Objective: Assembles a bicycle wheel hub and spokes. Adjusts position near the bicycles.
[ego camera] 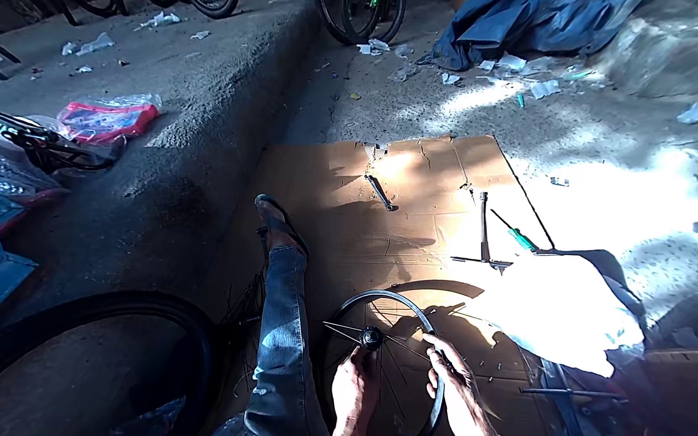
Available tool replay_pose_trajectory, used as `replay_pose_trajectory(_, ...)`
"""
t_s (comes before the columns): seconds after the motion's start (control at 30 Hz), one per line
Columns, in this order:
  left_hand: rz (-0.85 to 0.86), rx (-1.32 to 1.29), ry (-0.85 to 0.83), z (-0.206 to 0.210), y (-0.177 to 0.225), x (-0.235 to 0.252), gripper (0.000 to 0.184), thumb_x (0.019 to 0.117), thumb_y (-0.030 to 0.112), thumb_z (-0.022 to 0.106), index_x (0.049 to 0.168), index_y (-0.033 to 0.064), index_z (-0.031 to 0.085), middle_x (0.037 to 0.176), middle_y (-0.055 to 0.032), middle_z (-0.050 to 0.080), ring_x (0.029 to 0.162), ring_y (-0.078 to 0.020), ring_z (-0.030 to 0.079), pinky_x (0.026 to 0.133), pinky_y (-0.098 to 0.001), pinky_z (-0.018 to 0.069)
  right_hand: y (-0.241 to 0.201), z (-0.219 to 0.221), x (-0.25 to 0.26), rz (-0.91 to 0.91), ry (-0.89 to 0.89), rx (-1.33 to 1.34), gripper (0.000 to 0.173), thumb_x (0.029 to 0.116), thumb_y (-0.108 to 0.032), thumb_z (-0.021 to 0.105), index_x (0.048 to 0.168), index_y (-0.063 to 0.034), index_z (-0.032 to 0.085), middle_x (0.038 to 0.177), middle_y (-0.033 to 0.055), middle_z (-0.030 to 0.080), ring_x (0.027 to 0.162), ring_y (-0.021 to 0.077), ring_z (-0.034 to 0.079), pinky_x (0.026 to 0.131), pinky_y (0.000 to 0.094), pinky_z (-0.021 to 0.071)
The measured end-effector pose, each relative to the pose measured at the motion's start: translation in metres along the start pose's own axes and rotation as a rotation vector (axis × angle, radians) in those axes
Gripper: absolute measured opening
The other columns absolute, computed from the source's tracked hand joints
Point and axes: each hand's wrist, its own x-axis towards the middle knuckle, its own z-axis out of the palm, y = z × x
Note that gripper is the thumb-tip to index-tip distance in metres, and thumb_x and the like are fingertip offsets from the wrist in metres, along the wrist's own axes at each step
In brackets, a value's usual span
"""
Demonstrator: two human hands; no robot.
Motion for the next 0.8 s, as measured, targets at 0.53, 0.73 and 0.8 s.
replay_pose_trajectory(0.53,-0.163,-0.237,0.21,0.026,0.007,0.022,0.058,0.0844,0.032,0.082,0.133,0.0088,0.061,0.105,-0.0109,0.074,0.097,-0.027,0.072,0.088,-0.0526,0.0578,-0.019,0.018,-0.003,0.038,-0.05,0.009,0.033,0.1057,-0.019,0.049,0.136,-0.0111,0.061,0.088,0.0075,0.058,0.055,0.0172,0.051,0.045,0.0321,0.0473)
replay_pose_trajectory(0.73,-0.044,0.007,-0.022,-0.01,-0.013,0.027,0.042,0.0866,0.034,0.072,0.126,0.0207,0.07,0.102,-0.0055,0.075,0.094,-0.0238,0.072,0.085,-0.0526,0.0572,-0.02,0.001,0.008,0.056,0.011,0.063,0.033,0.1023,-0.015,0.052,0.133,-0.0087,0.063,0.103,0.0093,0.061,0.061,0.0168,0.055,0.047,0.0301,0.0487)
replay_pose_trajectory(0.8,-0.005,0.051,-0.087,-0.018,-0.018,0.03,0.044,0.0849,0.035,0.072,0.127,0.0235,0.071,0.102,-0.0034,0.075,0.093,-0.0215,0.071,0.086,-0.0511,0.0572,-0.011,-0.007,0.011,0.078,0.03,0.064,0.034,0.1001,-0.013,0.053,0.132,-0.008,0.063,0.109,0.01,0.062,0.064,0.0179,0.058,0.048,0.0313,0.0511)
